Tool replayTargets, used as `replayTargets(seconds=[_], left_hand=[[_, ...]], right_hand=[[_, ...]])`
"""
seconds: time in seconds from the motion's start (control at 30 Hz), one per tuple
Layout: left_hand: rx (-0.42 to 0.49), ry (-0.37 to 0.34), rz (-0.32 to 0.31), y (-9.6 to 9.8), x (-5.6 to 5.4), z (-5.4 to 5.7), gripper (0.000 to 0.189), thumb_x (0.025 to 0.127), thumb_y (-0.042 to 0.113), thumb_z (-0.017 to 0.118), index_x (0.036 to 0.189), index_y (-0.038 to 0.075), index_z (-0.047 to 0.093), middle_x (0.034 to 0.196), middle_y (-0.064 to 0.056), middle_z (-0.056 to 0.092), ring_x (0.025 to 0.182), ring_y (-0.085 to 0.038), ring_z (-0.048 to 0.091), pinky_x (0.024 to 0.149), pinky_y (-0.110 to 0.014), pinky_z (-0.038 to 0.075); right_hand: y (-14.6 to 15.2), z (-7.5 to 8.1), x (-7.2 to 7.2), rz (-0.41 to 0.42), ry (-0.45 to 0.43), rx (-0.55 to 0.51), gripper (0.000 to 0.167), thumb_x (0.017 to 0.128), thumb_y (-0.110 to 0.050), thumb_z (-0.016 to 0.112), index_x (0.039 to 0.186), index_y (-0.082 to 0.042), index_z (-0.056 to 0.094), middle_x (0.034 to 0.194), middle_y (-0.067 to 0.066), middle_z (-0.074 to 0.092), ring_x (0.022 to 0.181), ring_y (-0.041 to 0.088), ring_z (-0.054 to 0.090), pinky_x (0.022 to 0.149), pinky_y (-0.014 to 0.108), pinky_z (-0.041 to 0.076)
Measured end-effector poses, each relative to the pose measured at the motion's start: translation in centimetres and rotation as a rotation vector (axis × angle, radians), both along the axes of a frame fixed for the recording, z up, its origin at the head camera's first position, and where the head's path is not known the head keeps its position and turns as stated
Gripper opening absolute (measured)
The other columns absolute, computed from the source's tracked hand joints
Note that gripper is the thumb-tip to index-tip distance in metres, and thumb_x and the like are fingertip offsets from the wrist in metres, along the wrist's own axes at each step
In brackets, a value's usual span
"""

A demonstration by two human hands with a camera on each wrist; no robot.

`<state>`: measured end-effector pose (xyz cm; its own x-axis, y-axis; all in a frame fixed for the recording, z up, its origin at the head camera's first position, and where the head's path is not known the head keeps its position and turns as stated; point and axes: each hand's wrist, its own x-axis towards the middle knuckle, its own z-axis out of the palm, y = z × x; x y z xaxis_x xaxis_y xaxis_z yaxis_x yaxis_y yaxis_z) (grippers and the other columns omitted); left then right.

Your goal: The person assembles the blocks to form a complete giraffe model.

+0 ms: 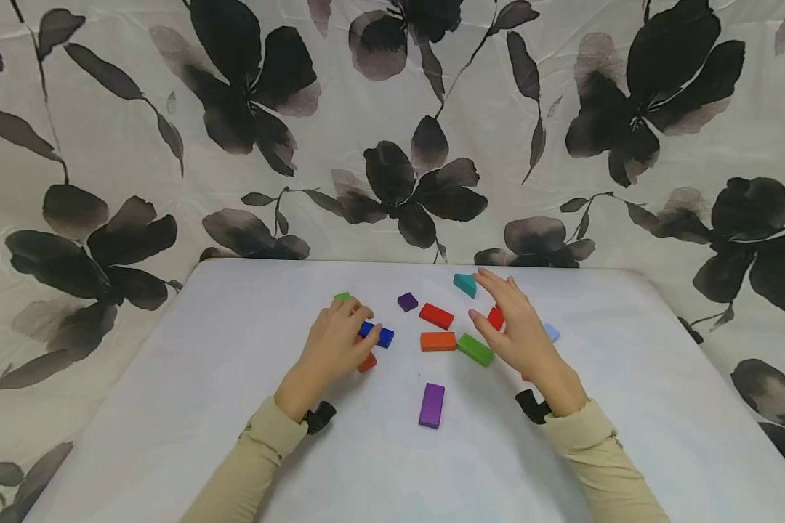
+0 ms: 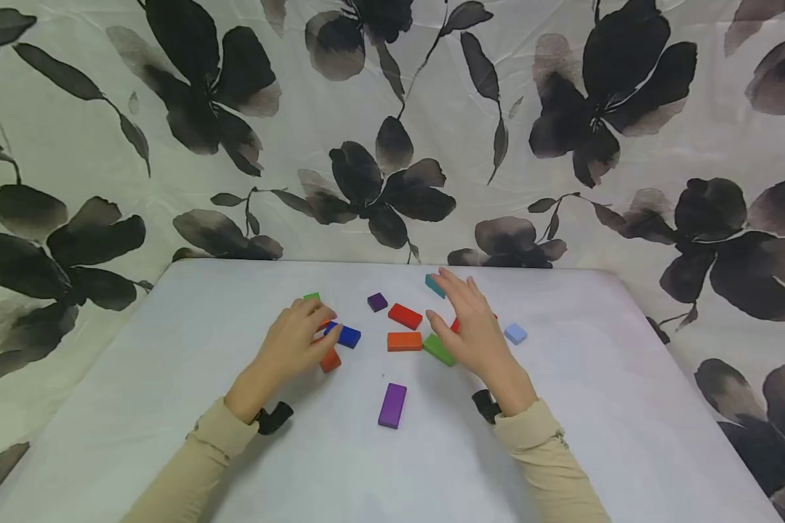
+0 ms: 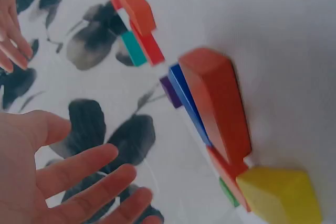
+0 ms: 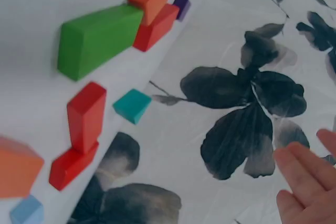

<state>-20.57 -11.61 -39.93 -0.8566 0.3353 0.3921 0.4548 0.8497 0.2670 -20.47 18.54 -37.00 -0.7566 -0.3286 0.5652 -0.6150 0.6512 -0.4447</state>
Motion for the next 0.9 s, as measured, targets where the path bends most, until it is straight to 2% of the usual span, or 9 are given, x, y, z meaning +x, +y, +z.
replayTargets(seconds=[0.13, 0.23, 0.37, 0.5, 0.7, 0.8, 0.9], left_hand=[[0.021, -0.089, -0.081, -0.1, 0.6, -0.5, 0.021, 0.09, 0.022, 0.068, 0.102, 0.004, 0.071, 0.102, -0.009, 0.062, 0.096, -0.027, 0.055, 0.08, -0.042, 0.049], [0.021, -0.116, -0.182, -0.6, 0.9, -0.8, 0.018, 0.088, 0.016, 0.071, 0.102, 0.004, 0.071, 0.101, -0.009, 0.063, 0.093, -0.025, 0.057, 0.081, -0.042, 0.049], [-0.053, -0.146, -0.28, -1.4, 1.1, -1.4, 0.02, 0.088, 0.012, 0.073, 0.107, 0.006, 0.072, 0.109, -0.01, 0.064, 0.103, -0.027, 0.057, 0.089, -0.048, 0.047], [-0.144, -0.136, -0.333, -2.2, 1.3, -2.3, 0.023, 0.086, 0.005, 0.074, 0.109, 0.007, 0.072, 0.113, -0.01, 0.063, 0.11, -0.031, 0.056, 0.09, -0.051, 0.047], [-0.17, -0.086, -0.368, -2.5, 1.5, -2.8, 0.027, 0.084, -0.002, 0.075, 0.109, 0.009, 0.072, 0.111, -0.008, 0.062, 0.11, -0.029, 0.055, 0.088, -0.047, 0.049], [-0.169, -0.097, -0.371, -2.5, 1.6, -2.8, 0.027, 0.084, -0.003, 0.074, 0.108, 0.009, 0.073, 0.111, -0.008, 0.061, 0.109, -0.027, 0.055, 0.088, -0.045, 0.049], [-0.152, -0.109, -0.386, -2.2, 1.8, -2.8, 0.025, 0.084, -0.004, 0.074, 0.106, 0.008, 0.074, 0.107, -0.008, 0.06, 0.105, -0.026, 0.055, 0.087, -0.043, 0.05]], right_hand=[[0.3, -0.2, 0.8, 0.061, -0.005, -0.036, 0.055, 0.089, -0.008, 0.07, 0.141, -0.002, 0.051, 0.145, 0.014, 0.05, 0.135, 0.032, 0.045, 0.115, 0.052, 0.023], [0.3, -0.6, 1.4, 0.113, -0.034, -0.054, 0.053, 0.09, -0.007, 0.07, 0.14, -0.003, 0.053, 0.142, 0.013, 0.053, 0.134, 0.03, 0.047, 0.113, 0.052, 0.027], [-0.2, -1.5, 2.2, 0.212, -0.109, -0.047, 0.051, 0.091, -0.008, 0.069, 0.139, -0.007, 0.054, 0.141, 0.01, 0.055, 0.134, 0.028, 0.048, 0.11, 0.054, 0.033], [-1.0, -2.7, 3.3, 0.334, -0.222, 0.035, 0.048, 0.093, -0.008, 0.065, 0.14, -0.011, 0.054, 0.142, 0.007, 0.055, 0.134, 0.027, 0.047, 0.106, 0.055, 0.037], [-1.4, -3.7, 4.4, 0.493, -0.43, 0.207, 0.048, 0.092, -0.001, 0.061, 0.138, -0.011, 0.056, 0.147, 0.006, 0.049, 0.137, 0.023, 0.043, 0.107, 0.045, 0.039], [-1.6, -4.1, 4.6, 0.547, -0.512, 0.253, 0.049, 0.091, 0.004, 0.058, 0.138, -0.011, 0.057, 0.148, 0.006, 0.048, 0.138, 0.023, 0.041, 0.109, 0.042, 0.037], [-1.7, -4.6, 4.7, 0.559, -0.561, 0.302, 0.05, 0.09, 0.006, 0.058, 0.136, -0.014, 0.06, 0.149, 0.005, 0.048, 0.139, 0.023, 0.041, 0.11, 0.042, 0.037]])
